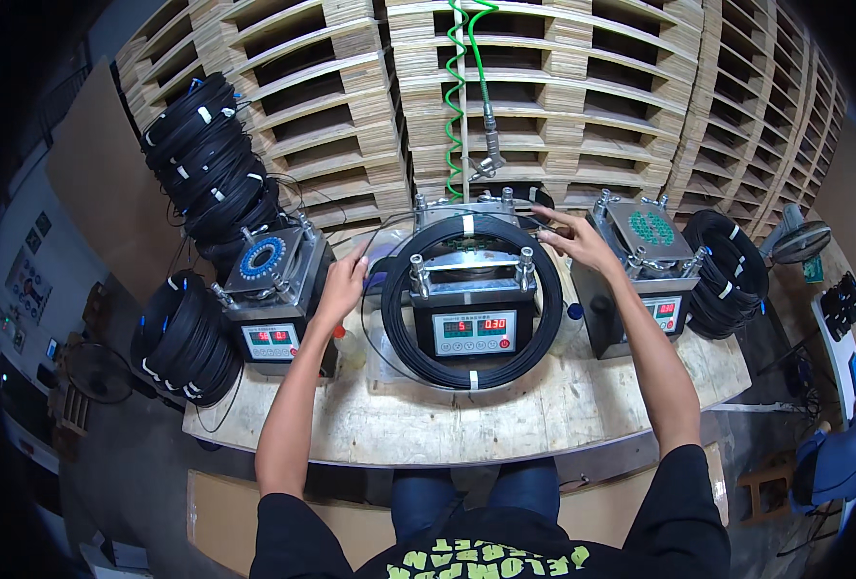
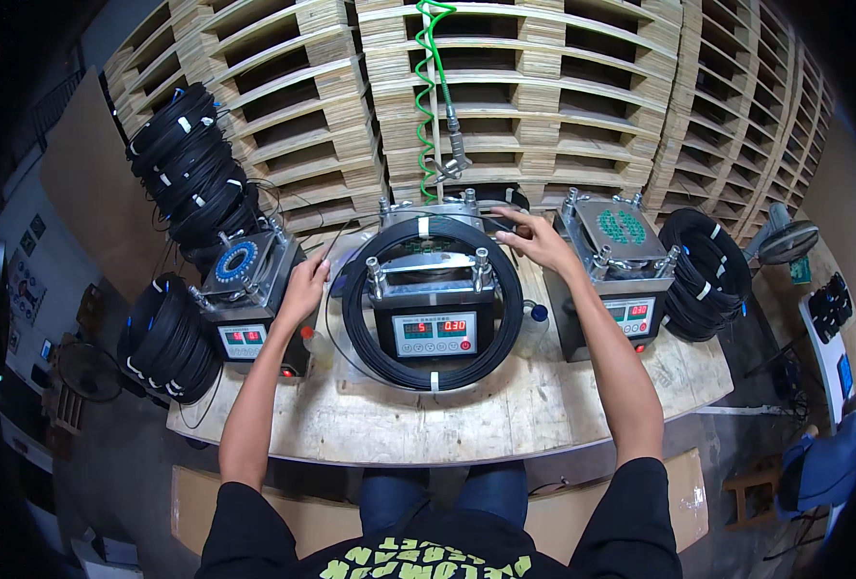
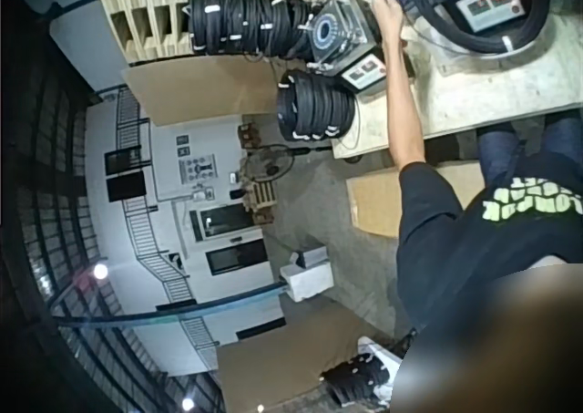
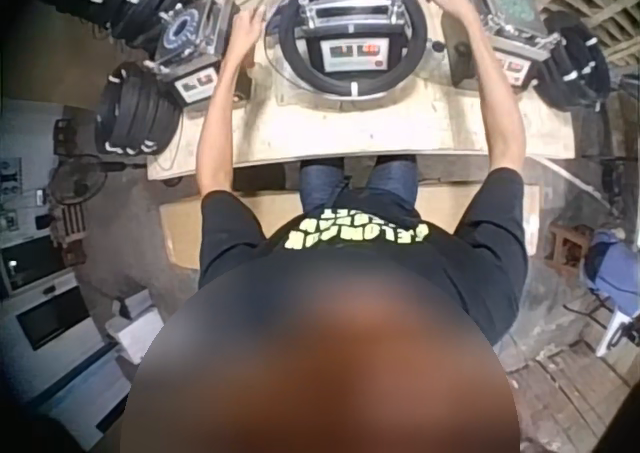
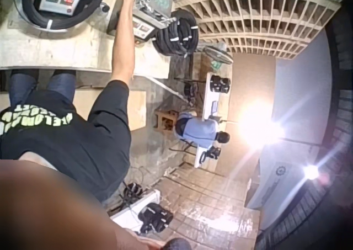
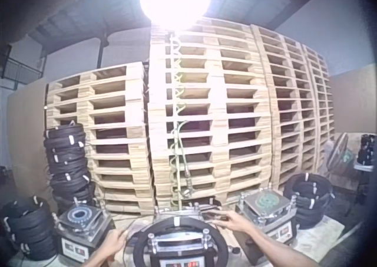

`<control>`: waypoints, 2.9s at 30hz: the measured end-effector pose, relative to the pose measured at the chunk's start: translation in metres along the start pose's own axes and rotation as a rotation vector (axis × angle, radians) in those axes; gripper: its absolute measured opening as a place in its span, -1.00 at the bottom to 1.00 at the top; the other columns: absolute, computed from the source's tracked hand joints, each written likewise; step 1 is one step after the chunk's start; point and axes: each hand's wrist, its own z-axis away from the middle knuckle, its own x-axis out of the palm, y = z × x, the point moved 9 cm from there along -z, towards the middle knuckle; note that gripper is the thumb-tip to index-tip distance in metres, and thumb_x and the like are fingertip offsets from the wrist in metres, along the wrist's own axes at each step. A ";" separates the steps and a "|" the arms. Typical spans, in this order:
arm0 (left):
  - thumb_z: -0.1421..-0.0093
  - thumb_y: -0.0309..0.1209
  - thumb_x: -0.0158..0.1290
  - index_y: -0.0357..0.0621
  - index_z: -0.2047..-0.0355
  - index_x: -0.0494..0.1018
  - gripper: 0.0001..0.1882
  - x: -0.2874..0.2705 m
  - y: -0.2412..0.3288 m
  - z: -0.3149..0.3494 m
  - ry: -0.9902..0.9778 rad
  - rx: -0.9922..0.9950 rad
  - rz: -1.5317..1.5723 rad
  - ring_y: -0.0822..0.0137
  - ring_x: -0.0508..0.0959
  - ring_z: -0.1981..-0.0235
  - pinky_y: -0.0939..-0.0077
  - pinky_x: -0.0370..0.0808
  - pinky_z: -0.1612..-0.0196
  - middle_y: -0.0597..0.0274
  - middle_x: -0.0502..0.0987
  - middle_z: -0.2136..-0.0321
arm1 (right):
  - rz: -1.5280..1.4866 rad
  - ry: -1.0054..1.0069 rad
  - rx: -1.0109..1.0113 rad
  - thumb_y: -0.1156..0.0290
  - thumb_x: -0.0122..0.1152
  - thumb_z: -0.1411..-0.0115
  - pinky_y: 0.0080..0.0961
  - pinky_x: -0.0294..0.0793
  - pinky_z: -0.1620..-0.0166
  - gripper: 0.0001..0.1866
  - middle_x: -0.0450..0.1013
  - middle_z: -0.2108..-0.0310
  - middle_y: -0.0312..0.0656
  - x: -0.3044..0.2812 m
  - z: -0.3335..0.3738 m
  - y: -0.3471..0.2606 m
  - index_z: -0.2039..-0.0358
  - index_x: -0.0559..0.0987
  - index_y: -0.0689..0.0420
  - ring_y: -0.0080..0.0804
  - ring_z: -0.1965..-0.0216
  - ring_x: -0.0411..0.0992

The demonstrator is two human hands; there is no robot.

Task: Operate industrial machines to process coils of black wire and install circuit boards.

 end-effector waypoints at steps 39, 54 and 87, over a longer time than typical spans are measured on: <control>-0.25 -0.17 0.16 -0.27 -0.16 0.29 -0.40 0.036 0.021 0.069 -0.066 -0.096 0.210 0.40 0.56 0.18 0.46 0.50 0.13 0.07 0.60 0.21 | -0.146 0.310 0.017 0.08 0.24 -0.25 -0.50 0.45 0.07 -0.44 0.57 0.18 -0.14 0.037 0.061 0.011 -0.10 0.50 0.25 -0.47 0.21 0.48; -0.31 -0.26 0.04 -0.28 -0.19 0.33 -0.49 -0.037 0.115 0.067 -0.016 0.007 0.035 0.17 0.65 0.19 0.38 0.48 0.09 -0.20 0.59 0.18 | -0.081 0.389 -0.040 0.15 0.18 -0.30 -0.52 0.45 0.10 -0.48 0.59 0.25 -0.06 0.010 0.085 -0.070 -0.11 0.47 0.28 -0.47 0.25 0.52; -0.31 -0.04 -0.03 -0.26 -0.04 0.45 -0.48 0.073 -0.001 0.299 -0.501 -0.476 -0.308 -0.26 0.53 0.17 -0.03 0.47 0.11 -0.26 0.40 0.18 | 0.514 0.033 0.443 0.04 0.21 -0.21 -0.05 0.47 0.25 -0.50 0.40 0.23 0.12 0.167 0.276 0.037 0.14 0.55 0.28 0.18 0.31 0.49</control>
